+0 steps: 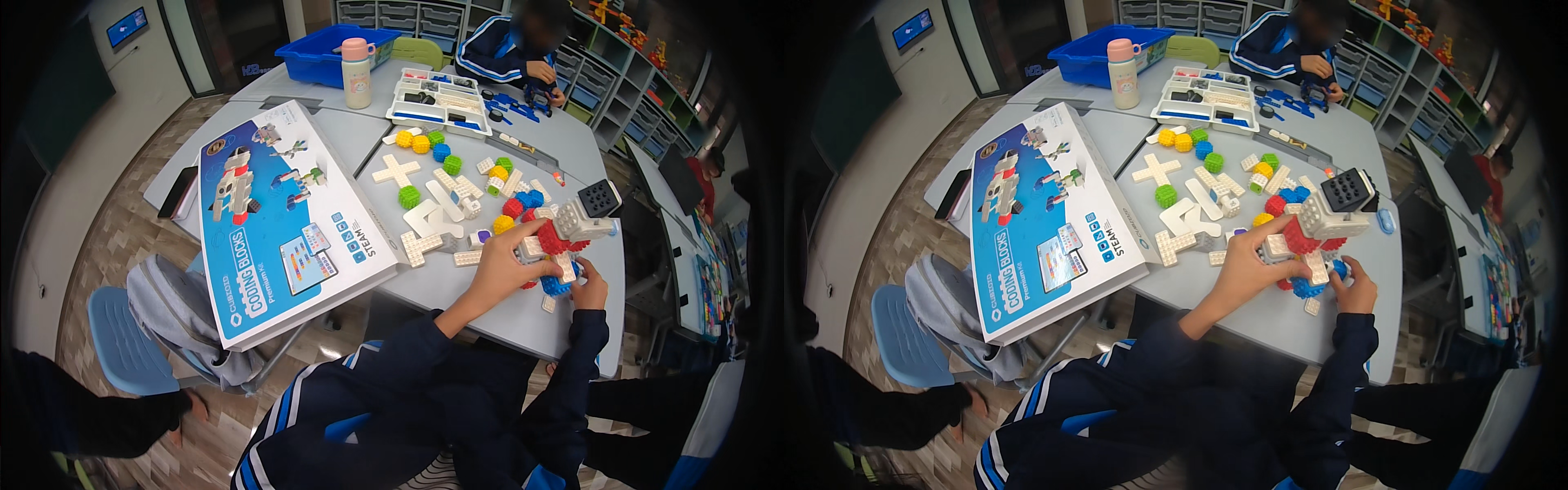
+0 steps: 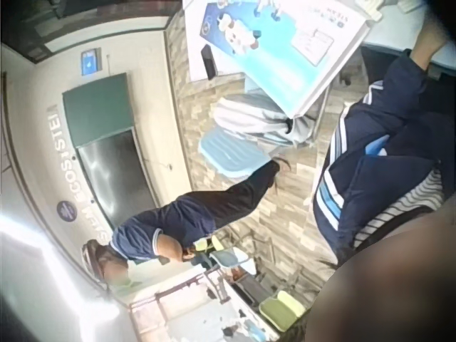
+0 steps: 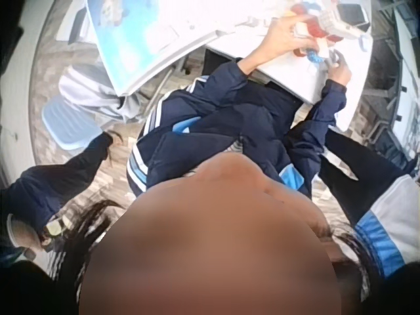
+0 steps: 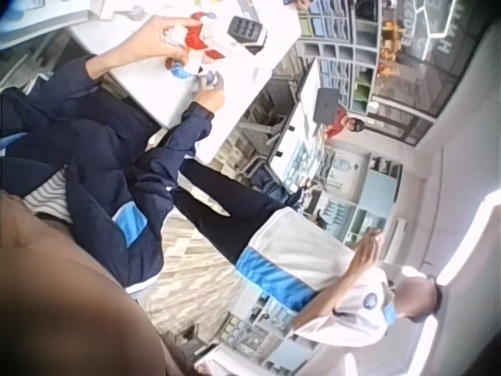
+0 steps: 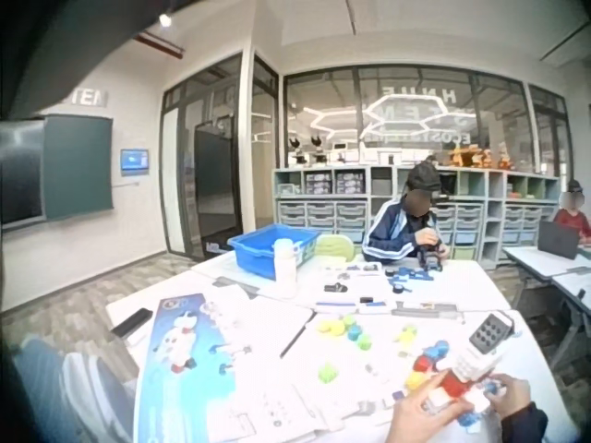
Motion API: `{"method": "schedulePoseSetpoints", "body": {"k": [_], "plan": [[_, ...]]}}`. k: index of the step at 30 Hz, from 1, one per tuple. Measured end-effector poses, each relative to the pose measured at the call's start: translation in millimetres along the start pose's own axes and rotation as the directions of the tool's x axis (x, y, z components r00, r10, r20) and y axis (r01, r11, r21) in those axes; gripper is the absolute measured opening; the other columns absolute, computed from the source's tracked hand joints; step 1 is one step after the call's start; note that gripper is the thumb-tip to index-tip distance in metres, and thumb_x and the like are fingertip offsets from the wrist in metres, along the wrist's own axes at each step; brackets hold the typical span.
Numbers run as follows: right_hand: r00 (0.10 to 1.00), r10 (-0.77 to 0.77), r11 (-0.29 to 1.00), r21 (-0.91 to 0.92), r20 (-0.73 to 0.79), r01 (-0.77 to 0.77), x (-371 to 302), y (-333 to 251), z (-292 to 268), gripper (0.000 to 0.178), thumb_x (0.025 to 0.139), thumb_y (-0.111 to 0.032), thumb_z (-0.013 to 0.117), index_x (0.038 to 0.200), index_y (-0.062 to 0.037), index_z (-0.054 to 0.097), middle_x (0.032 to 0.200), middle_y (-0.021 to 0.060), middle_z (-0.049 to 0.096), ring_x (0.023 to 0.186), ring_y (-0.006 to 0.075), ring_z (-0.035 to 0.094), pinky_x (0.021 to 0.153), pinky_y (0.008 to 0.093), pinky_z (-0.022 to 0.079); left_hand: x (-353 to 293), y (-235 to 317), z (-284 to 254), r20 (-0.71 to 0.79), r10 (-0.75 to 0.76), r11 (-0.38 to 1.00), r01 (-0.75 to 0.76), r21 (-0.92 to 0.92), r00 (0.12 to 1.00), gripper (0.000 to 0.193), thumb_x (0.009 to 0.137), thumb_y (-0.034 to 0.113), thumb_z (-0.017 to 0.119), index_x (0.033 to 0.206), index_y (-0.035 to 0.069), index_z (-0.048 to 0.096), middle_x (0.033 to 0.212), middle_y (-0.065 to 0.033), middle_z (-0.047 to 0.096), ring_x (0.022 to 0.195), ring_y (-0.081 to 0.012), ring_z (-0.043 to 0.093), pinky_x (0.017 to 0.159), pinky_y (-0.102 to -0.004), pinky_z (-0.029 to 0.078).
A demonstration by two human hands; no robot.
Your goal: The person assembles a multi-colored block structure at a table, repeatedly picking up pieces, connecting them, and adjusting the growing tower. They handle various block shapes and colors, occasionally repositioning the structure to attach new pieces.
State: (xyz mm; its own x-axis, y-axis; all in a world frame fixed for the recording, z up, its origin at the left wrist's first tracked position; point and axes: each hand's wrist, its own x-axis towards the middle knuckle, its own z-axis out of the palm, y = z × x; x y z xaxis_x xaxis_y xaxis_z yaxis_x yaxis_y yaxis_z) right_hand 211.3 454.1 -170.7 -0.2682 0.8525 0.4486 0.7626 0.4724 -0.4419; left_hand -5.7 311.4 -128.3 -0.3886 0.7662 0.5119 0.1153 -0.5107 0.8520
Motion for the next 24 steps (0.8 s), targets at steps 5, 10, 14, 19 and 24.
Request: {"method": "schedulePoseSetpoints", "body": {"k": [5, 10, 14, 19, 24], "plan": [[0.969, 0.012, 0.960, 0.273, -0.246, 0.057, -33.6, -55.5, -35.5, 0.027, 0.082, -0.014, 0.077, 0.107, -0.0056, 0.069, 0.085, 0.0107, 0.069, 0.067, 0.0206, 0.063, 0.062, 0.0327, 0.050, 0.8, 2.5, 1.4, -0.004, -0.001, 0.999, 0.001, -0.042, 1.000, 0.073, 0.069, 0.014, 0.090, 0.131, -0.008, 0.058, 0.109, -0.0141, 0.073, 0.096, -0.0119, 0.066, 0.086, -0.0284, 0.054], [0.983, -0.097, 0.836, 0.524, -0.153, 0.164, -75.0, -124.4, -46.9, 0.050, 0.074, -0.009, 0.086, 0.116, -0.0015, 0.059, 0.085, 0.0084, 0.068, 0.068, 0.0127, 0.063, 0.058, 0.0247, 0.049, -0.1, 4.2, 3.0, -0.009, -0.020, 0.999, 0.020, -0.038, 1.000, 0.071, 0.070, 0.016, 0.091, 0.129, -0.007, 0.060, 0.108, -0.0142, 0.073, 0.096, -0.0140, 0.067, 0.085, -0.0293, 0.054], [0.989, 0.008, 0.858, 0.509, -0.150, 0.070, -69.8, -140.3, -22.2, 0.048, 0.077, -0.017, 0.086, 0.114, -0.0021, 0.059, 0.081, 0.0086, 0.069, 0.066, 0.0128, 0.066, 0.058, 0.0253, 0.050, 2.7, 3.5, 4.3, -0.011, 0.006, 0.998, -0.006, -0.066, 1.000, 0.074, 0.071, 0.018, 0.091, 0.131, -0.010, 0.058, 0.109, -0.0150, 0.073, 0.098, -0.0146, 0.067, 0.086, -0.0300, 0.054], [0.989, 0.094, 0.714, 0.700, -0.119, 0.016, -70.2, -137.7, 1.1, 0.033, 0.081, -0.017, 0.081, 0.102, 0.0022, 0.065, 0.073, 0.0047, 0.068, 0.057, 0.0116, 0.064, 0.053, 0.0264, 0.049, 1.4, 3.3, 0.7, 0.017, -0.025, 0.999, 0.025, -0.032, 1.000, 0.074, 0.071, 0.018, 0.090, 0.131, -0.010, 0.058, 0.109, -0.0155, 0.073, 0.096, -0.0140, 0.067, 0.085, -0.0295, 0.054], [0.964, 0.083, 0.658, 0.712, 0.254, -0.245, -55.8, -123.3, -19.2, 0.023, 0.083, -0.017, 0.076, 0.091, 0.0034, 0.069, 0.065, 0.0018, 0.066, 0.052, 0.0105, 0.060, 0.050, 0.0271, 0.047, 2.3, 2.4, 0.2, 0.045, -0.041, 0.998, 0.043, -0.047, 0.998, 0.073, 0.072, 0.018, 0.090, 0.132, -0.008, 0.059, 0.108, -0.0147, 0.073, 0.096, -0.0136, 0.067, 0.086, -0.0299, 0.054]]}}
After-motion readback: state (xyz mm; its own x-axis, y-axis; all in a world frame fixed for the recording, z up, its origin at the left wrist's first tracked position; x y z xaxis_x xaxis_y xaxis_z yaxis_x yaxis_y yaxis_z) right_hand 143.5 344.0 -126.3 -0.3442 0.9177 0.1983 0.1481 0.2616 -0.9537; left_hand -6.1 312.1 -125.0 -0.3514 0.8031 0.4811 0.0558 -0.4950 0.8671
